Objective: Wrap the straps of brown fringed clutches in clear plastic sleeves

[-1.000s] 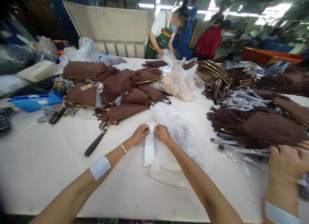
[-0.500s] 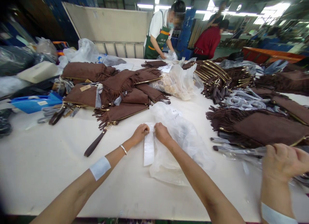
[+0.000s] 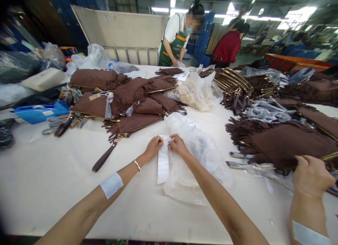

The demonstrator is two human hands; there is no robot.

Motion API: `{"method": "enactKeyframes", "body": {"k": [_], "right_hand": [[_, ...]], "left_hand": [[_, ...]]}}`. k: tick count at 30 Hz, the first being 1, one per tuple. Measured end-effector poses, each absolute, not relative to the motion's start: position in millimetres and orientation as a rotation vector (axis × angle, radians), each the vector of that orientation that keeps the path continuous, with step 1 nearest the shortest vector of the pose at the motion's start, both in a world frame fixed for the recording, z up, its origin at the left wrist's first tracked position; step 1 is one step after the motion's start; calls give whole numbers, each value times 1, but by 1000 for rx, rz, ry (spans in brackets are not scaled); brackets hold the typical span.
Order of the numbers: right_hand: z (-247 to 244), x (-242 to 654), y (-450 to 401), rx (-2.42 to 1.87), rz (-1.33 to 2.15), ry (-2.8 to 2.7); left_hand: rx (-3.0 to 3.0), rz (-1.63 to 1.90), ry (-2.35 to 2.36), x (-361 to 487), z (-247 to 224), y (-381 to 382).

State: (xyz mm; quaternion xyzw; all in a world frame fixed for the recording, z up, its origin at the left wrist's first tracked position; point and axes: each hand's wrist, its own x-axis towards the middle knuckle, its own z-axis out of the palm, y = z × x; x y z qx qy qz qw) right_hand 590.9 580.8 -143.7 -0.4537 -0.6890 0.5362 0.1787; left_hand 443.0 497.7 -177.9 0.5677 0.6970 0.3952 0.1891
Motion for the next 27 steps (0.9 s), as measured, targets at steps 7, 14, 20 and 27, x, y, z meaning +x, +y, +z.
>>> {"method": "enactKeyframes", "body": {"k": [7, 14, 20, 27], "right_hand": [[-143, 592, 588, -1134, 1044, -2368], [-146, 589, 591, -1285, 1189, -2065], [-156, 585, 590, -1434, 1508, -1634], [-146, 590, 586, -1267, 1792, -1417]], "left_hand": [[1699, 1125, 1906, 447, -177, 497], [1576, 1174, 1907, 447, -176, 497], [1489, 1208, 1877, 441, -178, 494], [1464, 1230, 1851, 445, -178, 494]]}}
